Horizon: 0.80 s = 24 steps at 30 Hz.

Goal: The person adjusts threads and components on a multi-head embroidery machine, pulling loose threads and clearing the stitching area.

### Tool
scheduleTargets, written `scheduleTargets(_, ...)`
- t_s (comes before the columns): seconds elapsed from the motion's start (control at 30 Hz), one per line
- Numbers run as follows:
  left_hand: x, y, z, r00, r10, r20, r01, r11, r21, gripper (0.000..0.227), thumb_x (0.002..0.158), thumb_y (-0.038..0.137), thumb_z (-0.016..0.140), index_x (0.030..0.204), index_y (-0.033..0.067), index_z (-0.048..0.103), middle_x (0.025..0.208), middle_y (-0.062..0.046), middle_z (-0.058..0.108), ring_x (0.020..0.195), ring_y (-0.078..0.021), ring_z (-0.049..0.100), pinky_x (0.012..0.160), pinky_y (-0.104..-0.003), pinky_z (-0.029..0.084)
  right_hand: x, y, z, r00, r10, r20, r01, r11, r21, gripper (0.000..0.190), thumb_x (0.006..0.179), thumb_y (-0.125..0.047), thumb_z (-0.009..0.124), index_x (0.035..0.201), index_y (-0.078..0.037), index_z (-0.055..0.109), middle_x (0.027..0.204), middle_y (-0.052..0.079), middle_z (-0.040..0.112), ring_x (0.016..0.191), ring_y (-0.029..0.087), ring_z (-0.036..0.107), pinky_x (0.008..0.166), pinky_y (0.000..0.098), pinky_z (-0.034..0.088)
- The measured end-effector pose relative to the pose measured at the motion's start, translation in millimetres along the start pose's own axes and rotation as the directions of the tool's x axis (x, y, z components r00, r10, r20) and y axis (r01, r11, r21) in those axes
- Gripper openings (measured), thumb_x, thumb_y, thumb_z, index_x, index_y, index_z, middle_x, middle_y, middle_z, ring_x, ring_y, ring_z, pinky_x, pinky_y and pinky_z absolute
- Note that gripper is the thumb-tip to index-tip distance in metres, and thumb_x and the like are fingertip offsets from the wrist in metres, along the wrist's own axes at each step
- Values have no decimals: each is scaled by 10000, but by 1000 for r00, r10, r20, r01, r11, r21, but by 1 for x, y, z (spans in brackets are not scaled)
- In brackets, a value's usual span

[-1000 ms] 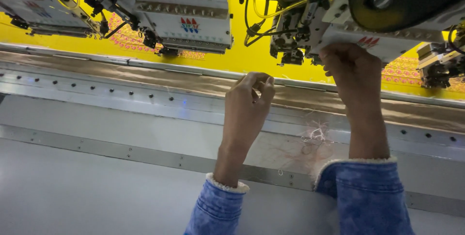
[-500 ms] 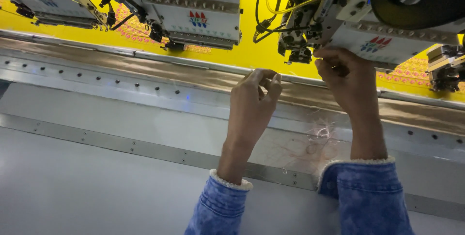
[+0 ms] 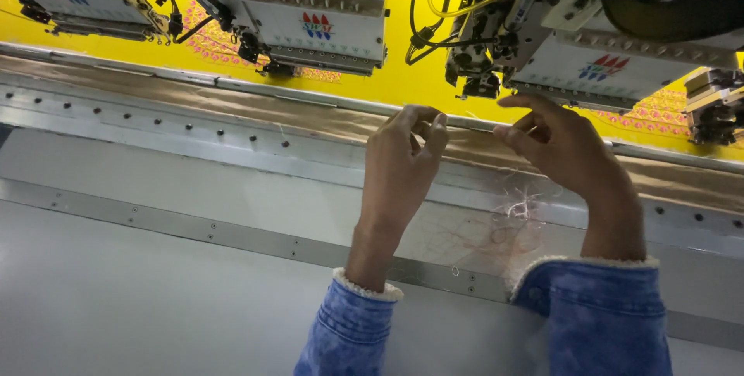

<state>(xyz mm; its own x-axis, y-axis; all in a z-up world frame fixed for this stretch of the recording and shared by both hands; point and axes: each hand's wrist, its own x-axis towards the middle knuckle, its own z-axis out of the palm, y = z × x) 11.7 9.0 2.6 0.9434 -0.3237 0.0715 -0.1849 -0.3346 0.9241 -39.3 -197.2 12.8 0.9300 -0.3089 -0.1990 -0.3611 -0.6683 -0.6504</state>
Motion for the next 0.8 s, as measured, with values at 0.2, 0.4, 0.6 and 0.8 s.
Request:
scheduleTargets(0.2,0,-2,1,1000,9,-8,-9,1000,7,305,959,259,601,1169,63,702,1100,-80,764,892,-179,736,742,-260,618,-4,14,-11,999,-27,35,27,1000,-9,396,952,-235,702,1342,-174,666,937,40,770,884,144,719,791,296,510)
scheduleTargets(0.4,-1,0,-3,1000,-1,8,1,1000,-11,307,961,244,587,1174,56,702,1068,-77,768,844,-157,716,682,-246,594,-9,14,-18,997,-70,-45,74,993,90,391,966,-159,681,1355,-171,651,975,105,768,952,186,740,863,327,573)
scheduleTargets(0.6,1,-5,-1,1000,22,-9,-22,1000,-4,304,965,261,598,1163,55,701,1051,-82,765,826,-152,714,673,-236,595,-3,24,-23,981,-123,-151,145,978,147,398,995,-90,633,1393,-107,634,982,56,699,921,167,681,830,306,523)
scheduleTargets(0.8,0,-7,-5,999,43,-26,-43,999,-15,303,966,264,591,1159,57,698,1041,-79,766,827,-152,713,689,-241,600,-34,-8,-43,993,69,-98,-60,994,90,485,973,-128,645,1453,-196,634,947,48,710,958,180,682,856,370,500)
